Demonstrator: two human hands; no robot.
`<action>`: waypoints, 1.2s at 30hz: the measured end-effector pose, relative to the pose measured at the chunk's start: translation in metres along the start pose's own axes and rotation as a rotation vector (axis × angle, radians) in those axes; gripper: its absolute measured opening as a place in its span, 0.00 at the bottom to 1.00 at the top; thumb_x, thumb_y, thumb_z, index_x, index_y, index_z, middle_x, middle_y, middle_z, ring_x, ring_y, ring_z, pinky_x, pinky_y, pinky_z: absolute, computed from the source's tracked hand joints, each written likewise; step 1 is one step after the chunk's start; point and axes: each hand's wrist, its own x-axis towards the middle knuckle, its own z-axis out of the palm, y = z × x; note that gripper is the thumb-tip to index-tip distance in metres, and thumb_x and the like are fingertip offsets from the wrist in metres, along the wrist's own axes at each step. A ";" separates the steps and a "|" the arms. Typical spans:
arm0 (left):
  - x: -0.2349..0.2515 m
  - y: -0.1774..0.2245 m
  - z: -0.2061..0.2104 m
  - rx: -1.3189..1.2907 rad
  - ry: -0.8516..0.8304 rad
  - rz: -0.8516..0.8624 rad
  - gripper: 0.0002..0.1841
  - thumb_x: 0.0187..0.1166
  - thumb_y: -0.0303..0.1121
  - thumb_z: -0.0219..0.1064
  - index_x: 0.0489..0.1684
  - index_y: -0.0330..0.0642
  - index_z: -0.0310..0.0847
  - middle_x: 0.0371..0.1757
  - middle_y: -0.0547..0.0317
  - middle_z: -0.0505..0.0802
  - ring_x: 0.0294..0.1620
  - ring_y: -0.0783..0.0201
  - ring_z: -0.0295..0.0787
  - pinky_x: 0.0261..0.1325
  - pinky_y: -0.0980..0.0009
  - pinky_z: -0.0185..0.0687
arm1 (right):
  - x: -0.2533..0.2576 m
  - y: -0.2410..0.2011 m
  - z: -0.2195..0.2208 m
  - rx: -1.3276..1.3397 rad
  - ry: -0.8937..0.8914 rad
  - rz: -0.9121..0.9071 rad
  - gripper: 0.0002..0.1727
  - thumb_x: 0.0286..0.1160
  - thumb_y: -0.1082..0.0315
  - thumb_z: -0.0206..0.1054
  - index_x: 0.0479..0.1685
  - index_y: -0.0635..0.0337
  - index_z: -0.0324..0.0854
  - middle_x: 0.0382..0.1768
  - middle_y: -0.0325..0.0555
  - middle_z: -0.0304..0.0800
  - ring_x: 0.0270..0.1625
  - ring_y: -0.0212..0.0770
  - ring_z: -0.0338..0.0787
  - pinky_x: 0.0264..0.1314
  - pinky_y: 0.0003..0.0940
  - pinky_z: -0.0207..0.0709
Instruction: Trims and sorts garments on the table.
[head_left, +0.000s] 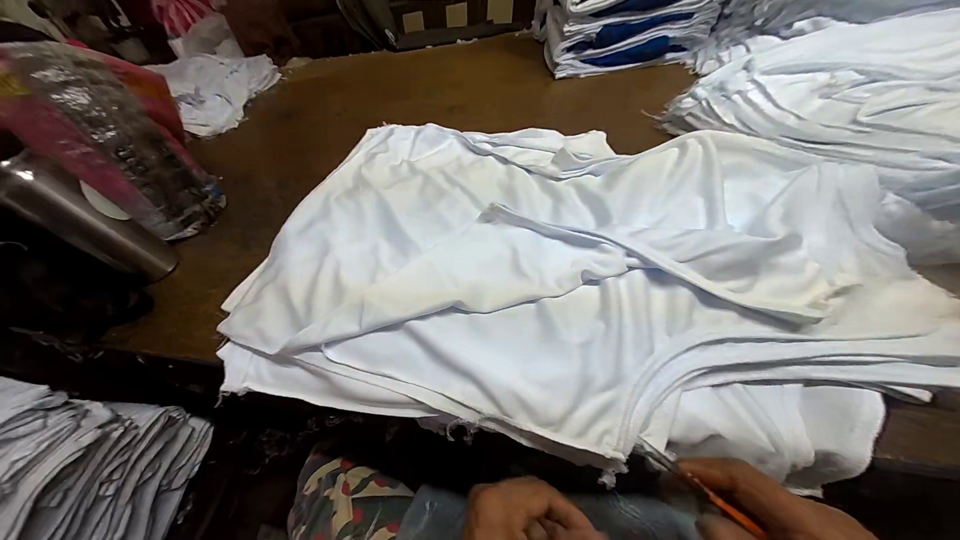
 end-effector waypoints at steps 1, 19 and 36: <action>-0.002 0.001 -0.006 -0.002 0.118 0.037 0.06 0.75 0.26 0.74 0.35 0.31 0.90 0.30 0.57 0.90 0.25 0.74 0.81 0.27 0.78 0.78 | 0.004 -0.003 0.003 -0.068 0.038 -0.060 0.25 0.83 0.56 0.68 0.55 0.76 0.80 0.35 0.61 0.86 0.31 0.39 0.81 0.34 0.33 0.75; 0.018 -0.002 -0.043 -0.444 0.304 -0.053 0.05 0.79 0.24 0.71 0.38 0.30 0.89 0.26 0.51 0.93 0.13 0.74 0.78 0.14 0.80 0.73 | 0.036 -0.032 0.003 -0.163 -0.106 -0.097 0.18 0.88 0.64 0.61 0.54 0.75 0.83 0.33 0.61 0.88 0.30 0.42 0.84 0.33 0.36 0.78; -0.003 -0.006 -0.043 -0.414 0.282 0.039 0.03 0.78 0.21 0.70 0.38 0.30 0.90 0.25 0.53 0.93 0.15 0.76 0.80 0.17 0.81 0.74 | 0.063 -0.036 0.061 0.256 -0.259 0.269 0.21 0.93 0.62 0.52 0.39 0.62 0.88 0.19 0.30 0.75 0.17 0.22 0.66 0.20 0.22 0.60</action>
